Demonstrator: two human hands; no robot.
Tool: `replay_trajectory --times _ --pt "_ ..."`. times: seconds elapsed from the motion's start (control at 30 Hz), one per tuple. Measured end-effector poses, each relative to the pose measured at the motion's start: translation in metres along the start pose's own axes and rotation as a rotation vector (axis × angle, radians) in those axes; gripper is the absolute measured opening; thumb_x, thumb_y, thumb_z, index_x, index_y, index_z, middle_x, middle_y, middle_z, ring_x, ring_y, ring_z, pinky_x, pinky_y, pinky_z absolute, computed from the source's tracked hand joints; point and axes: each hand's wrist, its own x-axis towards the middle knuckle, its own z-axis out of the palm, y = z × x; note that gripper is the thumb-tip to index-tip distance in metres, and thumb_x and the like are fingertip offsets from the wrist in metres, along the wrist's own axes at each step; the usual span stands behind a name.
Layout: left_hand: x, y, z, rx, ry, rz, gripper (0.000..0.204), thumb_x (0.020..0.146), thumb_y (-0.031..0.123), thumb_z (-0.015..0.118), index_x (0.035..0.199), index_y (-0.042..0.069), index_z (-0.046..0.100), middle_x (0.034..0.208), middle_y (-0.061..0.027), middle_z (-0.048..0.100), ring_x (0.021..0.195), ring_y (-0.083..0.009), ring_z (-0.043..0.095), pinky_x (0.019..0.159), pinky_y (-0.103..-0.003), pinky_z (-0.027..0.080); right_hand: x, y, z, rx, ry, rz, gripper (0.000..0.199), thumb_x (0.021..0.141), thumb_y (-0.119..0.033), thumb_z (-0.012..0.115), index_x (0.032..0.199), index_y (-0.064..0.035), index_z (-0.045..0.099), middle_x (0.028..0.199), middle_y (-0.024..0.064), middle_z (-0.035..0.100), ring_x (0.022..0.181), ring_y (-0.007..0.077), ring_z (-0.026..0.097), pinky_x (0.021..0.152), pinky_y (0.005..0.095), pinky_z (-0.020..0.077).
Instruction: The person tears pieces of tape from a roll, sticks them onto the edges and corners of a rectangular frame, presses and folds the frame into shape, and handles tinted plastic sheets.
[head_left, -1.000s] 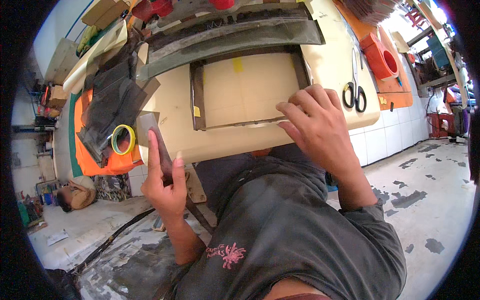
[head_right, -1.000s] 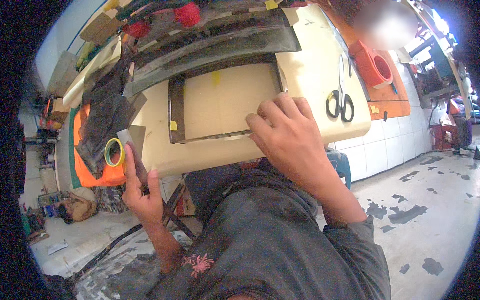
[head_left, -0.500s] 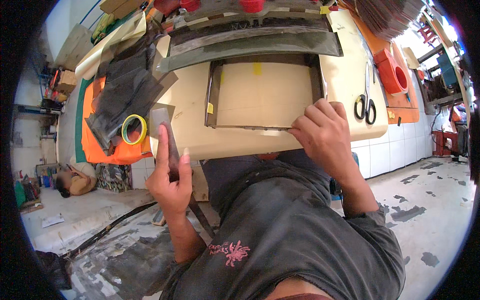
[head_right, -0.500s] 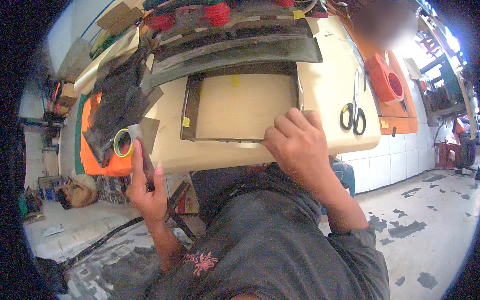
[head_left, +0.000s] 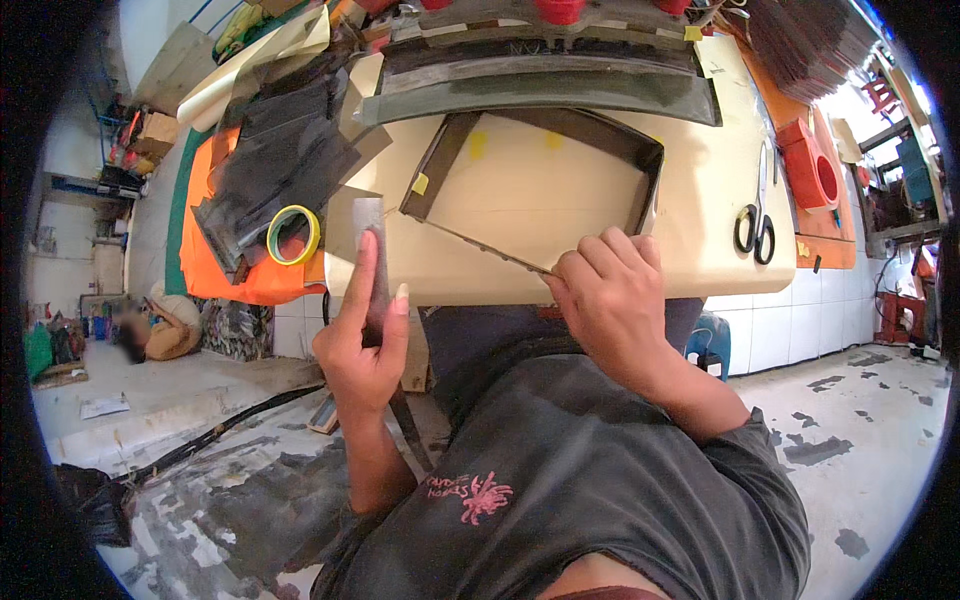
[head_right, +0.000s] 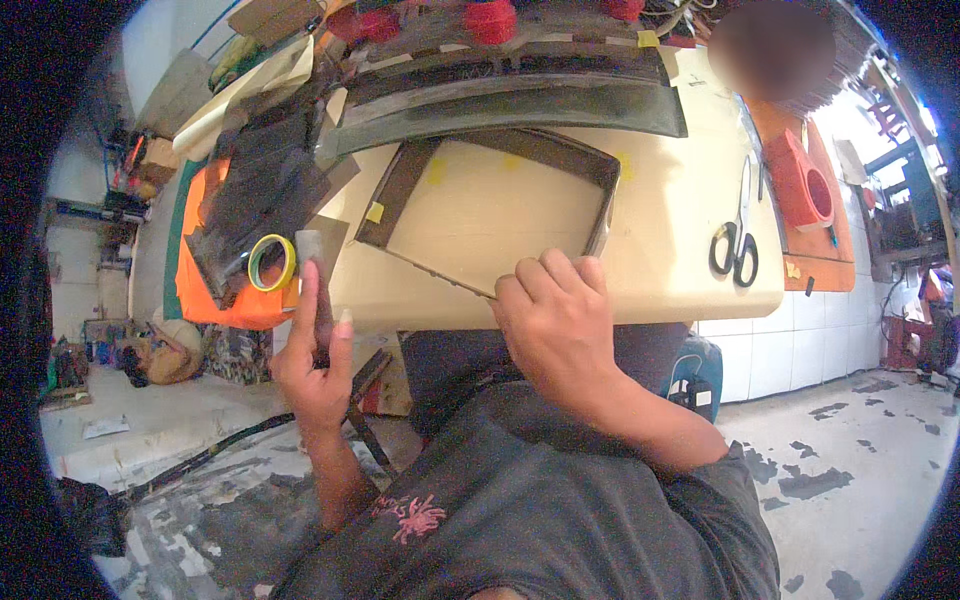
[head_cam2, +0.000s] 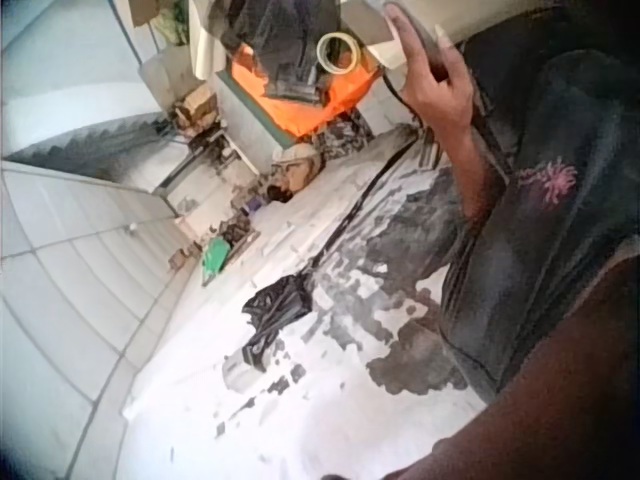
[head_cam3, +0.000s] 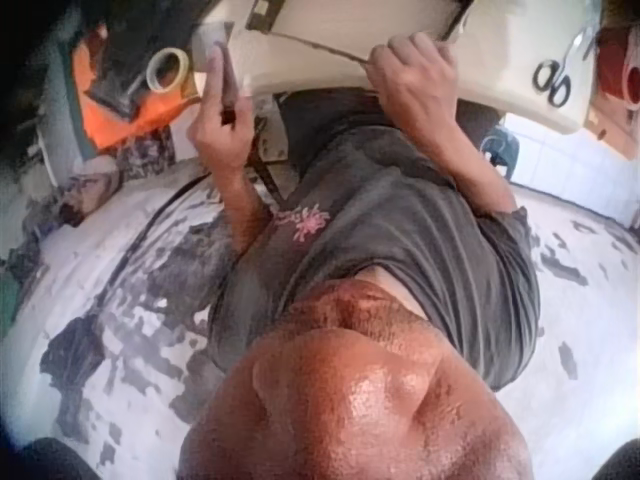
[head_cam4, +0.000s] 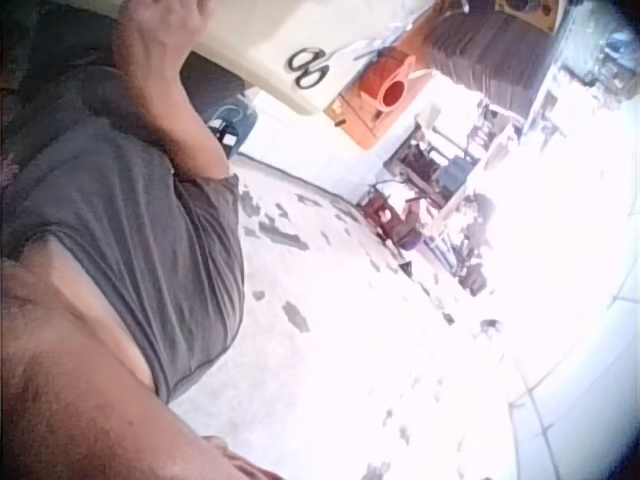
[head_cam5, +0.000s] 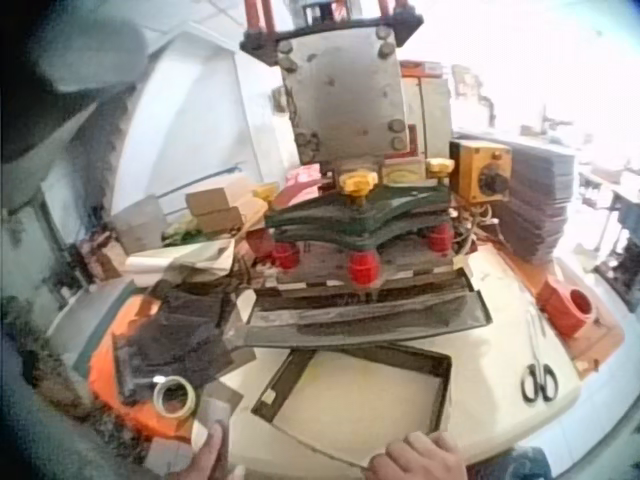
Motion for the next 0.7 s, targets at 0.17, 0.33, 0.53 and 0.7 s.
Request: replay_trajectory --times 0.17,0.33,0.53,0.7 --pt "-0.004 -0.007 -0.018 0.014 -0.043 0.055 0.058 0.095 0.005 0.072 0.152 0.007 0.063 0.136 -0.0136 0.075 0.068 -0.0107 0.066 0.067 -0.026 0.054 0.016 -0.034 0.011 0.009 -0.024 0.033 0.008 0.081 -0.016 0.07 0.081 -0.0105 0.064 0.085 0.006 0.06 0.088 0.0253 0.059 0.078 0.0425 0.042" --pt "-0.007 -0.012 -0.022 -0.061 -0.069 0.131 0.058 0.093 0.005 0.072 0.15 0.009 0.065 0.13 -0.0152 0.077 0.061 -0.0121 0.062 0.063 -0.028 0.053 0.034 -0.06 0.021 -0.013 -0.053 0.031 0.004 0.08 -0.013 0.067 0.081 -0.0098 0.064 0.084 0.0066 0.062 0.088 0.0254 0.061 0.079 0.0422 0.0427" --pt "-0.009 -0.014 -0.005 -0.093 -0.153 0.072 0.057 0.092 0.004 0.072 0.149 0.012 0.067 0.122 -0.0151 0.079 0.06 -0.0186 0.067 0.062 -0.031 0.056 0.049 -0.056 0.046 -0.069 -0.138 0.023 0.006 0.08 -0.013 0.068 0.083 -0.0093 0.07 0.089 0.0076 0.069 0.091 0.026 0.064 0.084 0.0401 0.045" --pt "-0.001 -0.031 0.015 -0.099 -0.154 0.125 0.057 0.092 0.006 0.072 0.148 0.013 0.068 0.115 -0.0151 0.081 0.06 -0.0224 0.069 0.062 -0.034 0.056 0.052 -0.042 0.046 0.064 -0.1 0.001 0.015 0.086 -0.022 0.074 0.091 -0.0086 0.076 0.092 0.0075 0.07 0.096 0.0273 0.064 0.087 0.0413 0.0463"
